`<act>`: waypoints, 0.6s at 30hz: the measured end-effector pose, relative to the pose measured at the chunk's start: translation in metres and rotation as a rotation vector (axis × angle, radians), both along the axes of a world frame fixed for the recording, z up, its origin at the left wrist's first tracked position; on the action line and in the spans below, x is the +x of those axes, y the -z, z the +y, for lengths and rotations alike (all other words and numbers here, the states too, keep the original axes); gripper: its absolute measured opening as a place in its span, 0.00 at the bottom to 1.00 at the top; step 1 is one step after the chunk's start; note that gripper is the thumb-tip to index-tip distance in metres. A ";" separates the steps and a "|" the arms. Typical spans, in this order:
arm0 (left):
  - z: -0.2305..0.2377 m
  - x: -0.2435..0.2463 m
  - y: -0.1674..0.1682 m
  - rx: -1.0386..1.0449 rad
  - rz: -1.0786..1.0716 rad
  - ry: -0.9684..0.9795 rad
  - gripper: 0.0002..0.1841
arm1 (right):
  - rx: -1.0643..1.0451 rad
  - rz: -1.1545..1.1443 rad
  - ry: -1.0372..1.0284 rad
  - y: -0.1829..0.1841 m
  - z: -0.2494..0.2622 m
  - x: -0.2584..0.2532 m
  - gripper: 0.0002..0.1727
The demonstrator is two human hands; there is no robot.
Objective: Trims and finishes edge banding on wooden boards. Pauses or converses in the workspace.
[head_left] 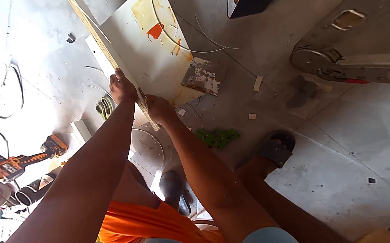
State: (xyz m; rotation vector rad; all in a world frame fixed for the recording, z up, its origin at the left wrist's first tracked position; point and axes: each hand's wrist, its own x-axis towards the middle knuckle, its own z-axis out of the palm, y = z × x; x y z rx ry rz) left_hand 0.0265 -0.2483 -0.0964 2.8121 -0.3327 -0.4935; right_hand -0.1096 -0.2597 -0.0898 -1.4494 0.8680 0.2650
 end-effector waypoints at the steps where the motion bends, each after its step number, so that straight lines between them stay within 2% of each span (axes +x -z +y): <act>1: 0.000 0.001 0.000 -0.004 -0.002 -0.005 0.34 | 0.005 0.004 0.007 0.000 0.001 -0.001 0.28; 14: -0.002 -0.002 -0.006 0.040 0.027 -0.024 0.34 | 0.092 0.097 0.043 -0.003 0.027 -0.038 0.27; 18: -0.002 -0.003 -0.006 0.050 0.017 -0.028 0.35 | 0.055 0.128 0.063 -0.012 0.047 -0.059 0.26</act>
